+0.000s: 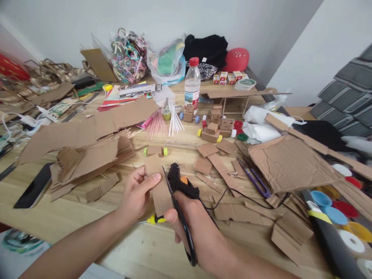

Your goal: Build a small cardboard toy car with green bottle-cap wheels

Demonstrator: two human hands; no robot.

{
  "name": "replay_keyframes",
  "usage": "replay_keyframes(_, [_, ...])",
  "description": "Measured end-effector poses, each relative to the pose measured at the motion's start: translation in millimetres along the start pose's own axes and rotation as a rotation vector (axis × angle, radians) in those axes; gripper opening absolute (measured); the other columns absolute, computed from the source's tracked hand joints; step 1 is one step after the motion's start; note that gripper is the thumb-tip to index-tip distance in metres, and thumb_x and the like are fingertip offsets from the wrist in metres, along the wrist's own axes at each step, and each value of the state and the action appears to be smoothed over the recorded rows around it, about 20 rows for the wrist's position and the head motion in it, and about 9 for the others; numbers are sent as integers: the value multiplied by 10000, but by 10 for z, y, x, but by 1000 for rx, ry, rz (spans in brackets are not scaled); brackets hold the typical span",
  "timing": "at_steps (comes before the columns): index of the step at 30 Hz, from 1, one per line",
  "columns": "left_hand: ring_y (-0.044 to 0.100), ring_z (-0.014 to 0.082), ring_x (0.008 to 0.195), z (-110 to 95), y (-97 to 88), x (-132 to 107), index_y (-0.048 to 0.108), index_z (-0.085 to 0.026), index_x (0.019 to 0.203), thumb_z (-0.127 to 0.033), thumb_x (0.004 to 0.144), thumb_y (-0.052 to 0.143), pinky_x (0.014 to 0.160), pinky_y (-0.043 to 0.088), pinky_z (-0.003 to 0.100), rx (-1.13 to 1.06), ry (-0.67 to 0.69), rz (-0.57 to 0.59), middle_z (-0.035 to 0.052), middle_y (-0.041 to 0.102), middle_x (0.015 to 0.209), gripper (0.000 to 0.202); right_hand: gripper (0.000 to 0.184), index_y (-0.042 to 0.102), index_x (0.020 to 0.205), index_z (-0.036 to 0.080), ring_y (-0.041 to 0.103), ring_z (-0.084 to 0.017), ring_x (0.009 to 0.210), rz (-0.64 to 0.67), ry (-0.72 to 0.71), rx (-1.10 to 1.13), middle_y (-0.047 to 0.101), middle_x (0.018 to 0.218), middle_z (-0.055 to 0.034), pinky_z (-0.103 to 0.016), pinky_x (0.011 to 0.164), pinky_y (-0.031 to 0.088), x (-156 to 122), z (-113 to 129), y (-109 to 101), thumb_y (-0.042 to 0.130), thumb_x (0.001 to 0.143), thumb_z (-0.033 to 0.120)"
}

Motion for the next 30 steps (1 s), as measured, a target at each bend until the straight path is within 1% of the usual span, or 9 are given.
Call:
replay_keyframes(2, [394,74,466,-3,-1,1,559,-171,548,-565,555,885,470,322,209,0,10,2,-49,478,484,511,702,508,828,234,505,-153,529,-6,1,5,469,573,44,-285,491,408,1,-37,15,278,857,897])
replay_keyframes(5, [370,69,474,2,-7,3,561,-168,549,-571,552,886,476,302,208,5,17,-3,-51,471,490,518,650,491,816,235,518,-151,533,-28,8,-13,484,573,44,-288,511,415,2,-112,42,314,886,857])
replay_keyframes(8, [350,65,476,9,-11,5,539,-170,537,-576,550,886,477,286,207,9,16,-4,-57,449,488,535,619,481,811,238,498,-142,507,-38,10,24,472,565,53,-288,503,405,0,-155,70,330,902,831])
replay_keyframes(15, [346,65,476,2,7,0,524,-172,536,-606,527,892,477,286,207,4,15,-1,-60,443,483,569,655,447,731,245,482,-134,467,-42,-54,96,426,518,65,-291,504,404,42,-34,106,291,883,863])
replay_keyframes(19, [337,63,475,3,12,1,520,-171,531,-614,518,895,477,281,207,-1,12,-6,-61,440,483,580,661,444,729,246,469,-127,455,-38,-28,159,399,527,72,-275,457,394,50,-18,115,320,853,883])
replay_keyframes(24, [336,67,480,1,13,1,526,-172,532,-608,517,890,479,274,214,15,11,-7,-60,433,485,568,667,470,742,239,460,-127,448,-56,21,115,394,502,75,-274,452,371,29,-9,120,314,854,878])
replay_keyframes(30, [327,68,481,-28,21,-18,507,-178,527,-549,538,887,479,264,219,33,0,-8,-59,423,484,531,634,443,717,245,449,-123,449,-1,32,127,392,488,76,-274,466,380,54,-26,130,314,885,843])
Point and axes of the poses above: each hand's wrist, its own x-axis towards the middle knuckle, its own y-axis out of the palm, z = x × y, the point moved 1 cm from there along x, towards the middle knuckle
